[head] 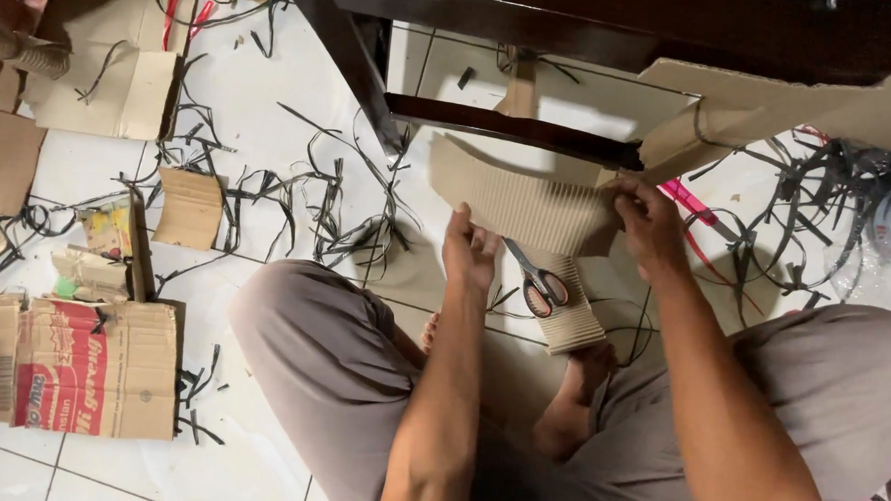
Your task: Wrapping wooden chair legs with corrugated cardboard using scissors for protection.
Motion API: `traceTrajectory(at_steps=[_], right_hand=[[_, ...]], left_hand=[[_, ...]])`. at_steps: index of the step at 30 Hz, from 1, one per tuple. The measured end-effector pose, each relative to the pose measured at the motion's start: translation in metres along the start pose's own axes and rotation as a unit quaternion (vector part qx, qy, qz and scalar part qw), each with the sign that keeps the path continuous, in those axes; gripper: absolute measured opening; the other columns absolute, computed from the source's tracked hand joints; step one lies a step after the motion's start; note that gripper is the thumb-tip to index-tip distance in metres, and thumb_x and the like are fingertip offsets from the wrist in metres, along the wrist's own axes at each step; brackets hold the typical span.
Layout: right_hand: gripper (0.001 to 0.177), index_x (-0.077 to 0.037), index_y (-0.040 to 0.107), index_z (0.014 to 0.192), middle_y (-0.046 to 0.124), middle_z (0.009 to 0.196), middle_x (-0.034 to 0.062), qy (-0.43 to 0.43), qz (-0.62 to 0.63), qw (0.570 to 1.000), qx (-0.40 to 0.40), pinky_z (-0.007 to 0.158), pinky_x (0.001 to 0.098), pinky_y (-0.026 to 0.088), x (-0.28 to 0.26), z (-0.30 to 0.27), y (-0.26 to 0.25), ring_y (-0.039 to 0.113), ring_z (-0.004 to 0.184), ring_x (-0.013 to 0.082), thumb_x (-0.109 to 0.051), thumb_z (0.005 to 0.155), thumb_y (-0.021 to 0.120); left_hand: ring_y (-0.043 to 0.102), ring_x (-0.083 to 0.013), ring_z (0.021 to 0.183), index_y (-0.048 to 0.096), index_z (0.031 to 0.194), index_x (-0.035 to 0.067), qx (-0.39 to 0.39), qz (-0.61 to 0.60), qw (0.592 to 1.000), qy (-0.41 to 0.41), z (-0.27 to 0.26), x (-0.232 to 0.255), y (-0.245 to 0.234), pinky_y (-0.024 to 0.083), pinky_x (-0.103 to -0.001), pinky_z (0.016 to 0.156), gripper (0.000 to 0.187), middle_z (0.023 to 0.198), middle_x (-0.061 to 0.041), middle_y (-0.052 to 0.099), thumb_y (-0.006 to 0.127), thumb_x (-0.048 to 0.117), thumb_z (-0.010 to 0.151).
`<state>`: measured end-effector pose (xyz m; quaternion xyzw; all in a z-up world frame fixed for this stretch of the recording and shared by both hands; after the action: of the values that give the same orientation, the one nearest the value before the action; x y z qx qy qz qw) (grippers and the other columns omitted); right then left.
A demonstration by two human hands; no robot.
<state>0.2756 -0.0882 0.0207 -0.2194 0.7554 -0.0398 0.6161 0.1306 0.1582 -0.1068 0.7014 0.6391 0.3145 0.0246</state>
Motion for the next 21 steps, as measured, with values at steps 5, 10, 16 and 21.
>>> traceTrajectory(at_steps=[5, 10, 16, 21], right_hand=[[0.024, -0.018, 0.068, 0.123, 0.061, 0.101, -0.0008, 0.044, 0.131, 0.985, 0.105, 0.062, 0.0182, 0.045, 0.014, 0.006, -0.009, 0.057, 0.082, 0.0086, -0.024, 0.100, 0.067], [0.035, -0.016, 0.062, 0.123, 0.060, 0.102, 0.0001, 0.126, 0.257, 0.953, 0.097, 0.076, 0.0299, 0.053, 0.004, -0.010, 0.007, 0.064, 0.095, 0.0127, -0.026, 0.091, 0.073], [0.031, -0.014, 0.060, 0.122, 0.058, 0.115, 0.0053, 0.123, 0.203, 0.967, 0.091, 0.089, 0.0469, 0.052, 0.023, -0.009, 0.020, 0.061, 0.107, 0.0218, -0.017, 0.092, 0.067], [0.030, -0.014, 0.062, 0.117, 0.058, 0.116, 0.0057, 0.079, 0.239, 0.954, 0.163, 0.090, 0.0455, 0.054, 0.009, -0.003, 0.015, 0.058, 0.108, 0.0171, -0.022, 0.093, 0.077]], left_hand=[[0.053, -0.0173, 0.091, 0.051, 0.106, 0.017, -0.057, -0.099, 0.992, 0.047, -0.002, 0.036, 0.021, 0.056, -0.041, 0.097, 0.024, 0.105, -0.002, 0.051, 0.067, 0.004, 0.093], [0.062, -0.0224, 0.101, 0.062, 0.096, 0.011, -0.027, -0.177, 0.983, 0.046, 0.031, 0.003, -0.008, 0.054, -0.048, 0.106, 0.013, 0.109, -0.005, 0.061, 0.068, 0.001, 0.091], [0.054, -0.0299, 0.123, 0.057, 0.108, 0.012, -0.028, -0.167, 0.984, 0.063, 0.018, 0.037, 0.028, 0.037, -0.063, 0.120, 0.021, 0.122, -0.007, 0.049, 0.064, 0.011, 0.088], [0.041, -0.0319, 0.139, 0.051, 0.126, 0.016, -0.057, -0.131, 0.987, 0.081, -0.019, 0.079, 0.087, 0.024, -0.068, 0.123, 0.039, 0.140, -0.011, 0.038, 0.065, 0.033, 0.093]])
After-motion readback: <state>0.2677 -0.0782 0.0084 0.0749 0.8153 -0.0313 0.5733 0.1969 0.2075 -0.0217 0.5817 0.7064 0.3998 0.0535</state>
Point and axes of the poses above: each hand's wrist, its own z-axis towards the middle knuckle, its own y-axis out of the palm, x = y × z, the point moved 10 cm from there along z, towards the middle knuckle
